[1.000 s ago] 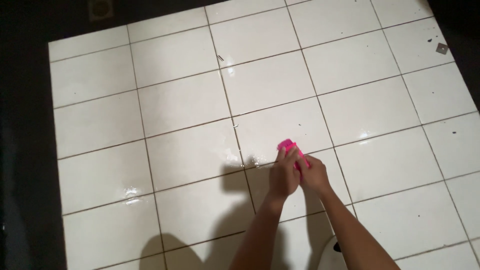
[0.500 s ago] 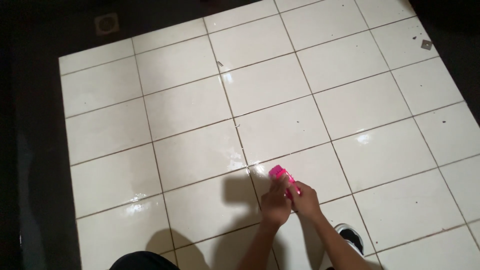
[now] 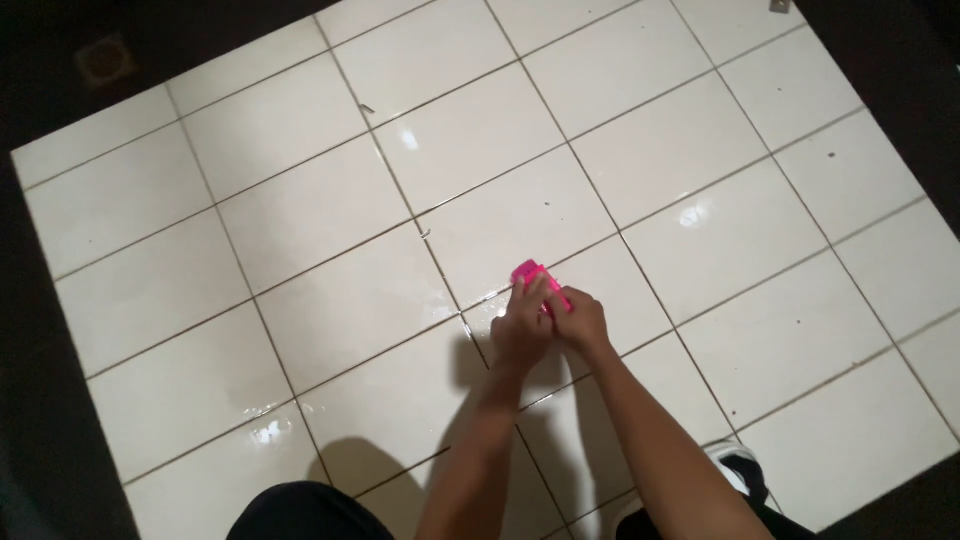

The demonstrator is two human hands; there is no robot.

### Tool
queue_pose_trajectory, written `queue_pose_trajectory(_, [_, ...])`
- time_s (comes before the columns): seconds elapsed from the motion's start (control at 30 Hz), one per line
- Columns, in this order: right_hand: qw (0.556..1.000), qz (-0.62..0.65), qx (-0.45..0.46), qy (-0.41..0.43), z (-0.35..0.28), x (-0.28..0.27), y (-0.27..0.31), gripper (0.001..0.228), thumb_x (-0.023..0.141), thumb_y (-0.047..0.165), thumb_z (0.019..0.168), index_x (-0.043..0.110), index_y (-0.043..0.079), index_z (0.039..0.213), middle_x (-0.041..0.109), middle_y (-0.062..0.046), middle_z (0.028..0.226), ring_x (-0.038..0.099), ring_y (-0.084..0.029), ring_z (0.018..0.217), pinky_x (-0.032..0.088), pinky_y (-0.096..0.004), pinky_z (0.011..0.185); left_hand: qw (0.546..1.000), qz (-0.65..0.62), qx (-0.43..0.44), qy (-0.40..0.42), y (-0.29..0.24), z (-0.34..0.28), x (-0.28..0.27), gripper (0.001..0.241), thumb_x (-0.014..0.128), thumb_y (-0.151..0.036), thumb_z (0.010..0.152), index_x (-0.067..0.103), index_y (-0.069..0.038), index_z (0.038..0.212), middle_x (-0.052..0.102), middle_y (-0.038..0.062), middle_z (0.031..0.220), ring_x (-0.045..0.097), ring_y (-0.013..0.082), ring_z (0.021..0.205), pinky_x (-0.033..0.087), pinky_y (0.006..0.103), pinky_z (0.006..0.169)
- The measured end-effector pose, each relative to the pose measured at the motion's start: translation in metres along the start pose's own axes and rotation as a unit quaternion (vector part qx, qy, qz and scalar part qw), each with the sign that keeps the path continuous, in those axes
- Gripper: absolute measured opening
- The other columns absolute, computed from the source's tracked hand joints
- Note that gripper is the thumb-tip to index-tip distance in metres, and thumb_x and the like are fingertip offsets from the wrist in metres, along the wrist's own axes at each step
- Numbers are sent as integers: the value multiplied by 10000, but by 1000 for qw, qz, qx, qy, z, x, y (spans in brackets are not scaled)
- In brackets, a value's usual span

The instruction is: The person scrubs the beige tiled wall with a yellow sponge, then places the sponge on the sink. They then pick up a pink scrubbing brush and scrub the white tiled floor in a kneeling position.

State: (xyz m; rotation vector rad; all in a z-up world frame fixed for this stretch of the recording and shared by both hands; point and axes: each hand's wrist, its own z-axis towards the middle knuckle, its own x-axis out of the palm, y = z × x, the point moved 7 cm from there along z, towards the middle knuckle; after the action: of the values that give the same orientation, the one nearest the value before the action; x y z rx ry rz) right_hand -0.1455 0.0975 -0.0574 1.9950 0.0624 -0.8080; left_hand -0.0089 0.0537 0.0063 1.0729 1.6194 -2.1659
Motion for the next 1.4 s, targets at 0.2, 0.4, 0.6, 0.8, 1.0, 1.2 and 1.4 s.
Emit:
queue_pose_trajectory(0.2, [999, 34, 31, 23, -40, -8, -21, 408, 618, 428, 956, 755, 61, 841, 738, -119, 725, 704, -222, 643, 553, -357, 628, 998, 2, 31, 58, -36, -25, -7, 406, 602, -147, 908, 598, -86, 1310, 616, 95, 1415, 588, 355, 1312, 607, 423, 880])
queue_pose_trajectory(0.4, [986, 110, 127, -12, -75, -33, -53, 359, 623, 358, 988, 715, 36, 860, 671, -94, 684, 594, -170, 584, 514, -360, 562, 983, 81, 100, 128, -70, -43, 13, 427, 649, -93, 864, 593, -40, 1285, 614, 95, 1419, 507, 356, 1377, 612, 392, 832])
queue_pose_trajectory(0.6, [983, 143, 108, -30, -56, -73, -41, 345, 642, 319, 997, 714, 15, 850, 668, -100, 678, 579, -152, 589, 502, -352, 543, 994, -26, 94, 54, -78, -24, 46, 404, 633, -93, 916, 634, -43, 1318, 664, 130, 1368, 593, 319, 1295, 623, 388, 890])
queue_pose_trajectory(0.8, [994, 28, 24, -100, -8, -90, -71, 340, 658, 342, 978, 743, 40, 847, 701, -121, 710, 636, -186, 612, 513, -340, 596, 997, -35, 55, 32, -69, 5, 83, 361, 597, -148, 953, 695, -126, 1300, 699, 113, 1345, 603, 335, 1299, 589, 451, 854])
queue_pose_trajectory(1.0, [996, 18, 80, -45, -11, -75, -87, 398, 643, 428, 963, 746, 60, 854, 727, -146, 734, 690, -253, 660, 539, -382, 640, 993, -29, 67, 97, -76, -6, 70, 446, 619, -123, 879, 627, -80, 1323, 613, 135, 1444, 510, 407, 1383, 567, 476, 891])
queue_pose_trajectory(1.2, [997, 79, 13, -5, -46, -37, -92, 306, 605, 347, 951, 747, 81, 897, 743, -117, 778, 735, -242, 679, 578, -379, 641, 992, -30, 105, 57, -52, -53, 56, 430, 657, -139, 916, 597, -45, 1332, 604, 143, 1437, 520, 385, 1395, 572, 421, 1005])
queue_pose_trajectory(1.4, [998, 5, -61, -22, -83, -7, -73, 224, 636, 258, 970, 708, 49, 936, 713, -160, 802, 694, -295, 686, 556, -403, 632, 988, 107, 57, 97, -40, -83, 34, 320, 644, -81, 881, 642, -64, 1201, 571, 150, 1486, 481, 398, 1409, 551, 446, 928])
